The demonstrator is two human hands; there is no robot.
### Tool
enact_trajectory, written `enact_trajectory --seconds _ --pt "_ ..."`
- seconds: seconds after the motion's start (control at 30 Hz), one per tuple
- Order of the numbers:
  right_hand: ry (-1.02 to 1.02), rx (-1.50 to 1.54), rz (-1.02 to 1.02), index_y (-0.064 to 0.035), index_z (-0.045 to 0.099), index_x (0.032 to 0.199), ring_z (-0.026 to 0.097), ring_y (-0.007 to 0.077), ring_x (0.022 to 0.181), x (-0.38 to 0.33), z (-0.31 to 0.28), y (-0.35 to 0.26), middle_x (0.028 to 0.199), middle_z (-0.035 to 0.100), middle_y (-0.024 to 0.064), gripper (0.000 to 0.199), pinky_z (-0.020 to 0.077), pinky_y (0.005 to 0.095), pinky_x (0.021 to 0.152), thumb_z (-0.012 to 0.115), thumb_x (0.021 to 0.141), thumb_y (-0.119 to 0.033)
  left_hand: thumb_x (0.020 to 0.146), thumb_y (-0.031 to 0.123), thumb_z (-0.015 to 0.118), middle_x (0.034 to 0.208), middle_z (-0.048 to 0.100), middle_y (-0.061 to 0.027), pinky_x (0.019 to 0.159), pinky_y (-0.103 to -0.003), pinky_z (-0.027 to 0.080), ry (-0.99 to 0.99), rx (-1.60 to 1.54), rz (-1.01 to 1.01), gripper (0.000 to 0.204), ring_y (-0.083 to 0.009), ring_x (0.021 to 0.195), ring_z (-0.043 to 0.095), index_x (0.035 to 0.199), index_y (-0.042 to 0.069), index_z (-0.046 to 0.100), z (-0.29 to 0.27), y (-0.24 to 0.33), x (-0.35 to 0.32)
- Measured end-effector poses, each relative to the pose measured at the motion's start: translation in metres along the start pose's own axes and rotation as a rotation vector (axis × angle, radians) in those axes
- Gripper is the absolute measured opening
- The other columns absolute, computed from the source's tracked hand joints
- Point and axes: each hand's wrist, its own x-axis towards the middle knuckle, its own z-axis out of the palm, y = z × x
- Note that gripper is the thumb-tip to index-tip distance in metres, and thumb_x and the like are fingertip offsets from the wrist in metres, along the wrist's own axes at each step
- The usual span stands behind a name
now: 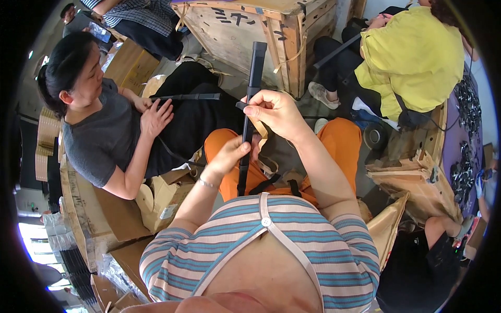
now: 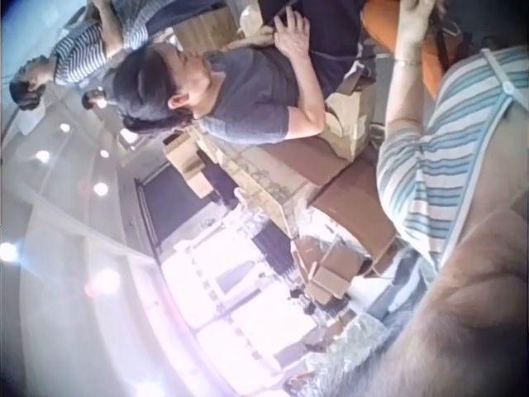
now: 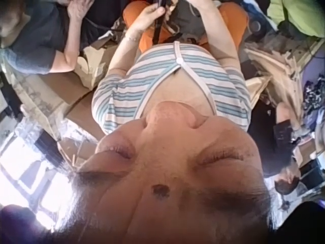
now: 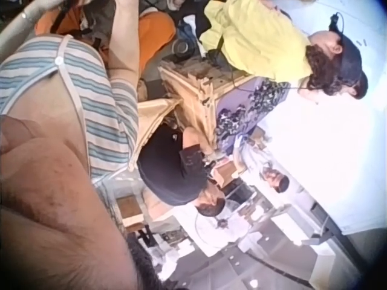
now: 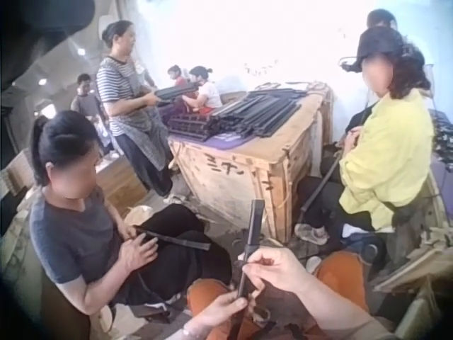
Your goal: The recorder bundles black rectangular components using elastic straps in a manufacturing environment.
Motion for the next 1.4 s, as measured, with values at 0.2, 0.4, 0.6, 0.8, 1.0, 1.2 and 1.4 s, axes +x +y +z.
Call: enact_trajectory --seconds 0.2,0.4,0.6,0.8,1.0,1.2,1.4 --pt "0.059 -0.071 -0.037 -0.0013 0.055 0.077 0.059 0.0081 0.065 -0.006 -0.014 -0.01 0.103 0.058 0.0159 0.009 0.0405 0.0156 0.045 0.06 0.082 -0.005 0.096 0.031 0.035 0.057 0.044 -0.0007 0.043 -0.021 0.031 0.048 -0.29 -0.106 0.037 -0.008 0.046 0.036 0.093 -0.001 0.053 0.002 0.017 -0.008" --pt "0.048 -0.03 -0.075 -0.0026 0.047 0.07 0.058 0.01 0.056 -0.008 -0.016 -0.019 0.099 0.058 0.0186 0.015 0.0406 0.0171 0.042 0.055 0.083 -0.002 0.096 0.042 0.018 0.059 0.046 -0.0047 0.046 -0.022 0.032 0.016 -0.316 -0.058 0.055 -0.01 0.046 0.036 0.097 -0.002 0.051 0.001 0.049 0.0" --pt "-0.067 -0.161 0.035 -0.0031 0.05 0.079 0.055 0.0077 0.056 -0.006 -0.011 -0.016 0.085 0.06 0.0085 0.01 0.0371 0.0159 0.042 0.056 0.085 -0.008 0.095 0.048 0.018 0.061 0.047 -0.0048 0.048 -0.022 0.033 0.0 -0.275 -0.104 0.059 -0.01 0.047 0.037 0.097 -0.001 0.051 0.003 0.06 0.001" --pt "-0.123 -0.197 -0.041 -0.0034 0.052 0.082 0.044 0.0018 0.062 0.0 -0.006 -0.006 0.072 0.051 -0.0026 0.008 0.0353 0.0167 0.054 0.058 0.086 -0.008 0.095 0.047 0.018 0.061 0.046 -0.0047 0.048 -0.022 0.034 0.015 -0.271 -0.105 0.058 -0.01 0.047 0.037 0.096 -0.001 0.051 0.002 0.062 -0.002" --pt "-0.09 -0.248 -0.02 -0.0037 0.052 0.079 0.041 0.0004 0.063 0.001 -0.007 0.003 0.07 0.048 -0.0047 0.011 0.0333 0.0165 0.055 0.059 0.085 -0.008 0.095 0.047 0.017 0.061 0.046 -0.0049 0.048 -0.022 0.034 0.034 -0.285 -0.136 0.058 -0.01 0.047 0.036 0.095 -0.001 0.051 0.004 0.067 -0.003" --pt "-0.082 -0.274 -0.001 -0.0041 0.052 0.076 0.04 0.0005 0.062 0.001 -0.005 0.0 0.069 0.048 -0.0049 0.013 0.0326 0.017 0.055 0.061 0.084 -0.01 0.095 0.047 0.016 0.061 0.046 -0.0043 0.048 -0.021 0.034 0.02 -0.295 -0.132 0.058 -0.0097 0.047 0.036 0.095 0.0 0.051 0.004 0.065 -0.005" --pt "-0.077 -0.262 0.008 -0.0045 0.051 0.074 0.039 0.0006 0.061 0.001 -0.004 0.0 0.068 0.047 -0.0055 0.015 0.0319 0.017 0.054 0.062 0.084 -0.01 0.095 0.047 0.017 0.061 0.046 -0.004 0.048 -0.022 0.033 0.016 -0.29 -0.124 0.057 -0.0093 0.047 0.036 0.095 0.0 0.05 0.003 0.064 -0.005"
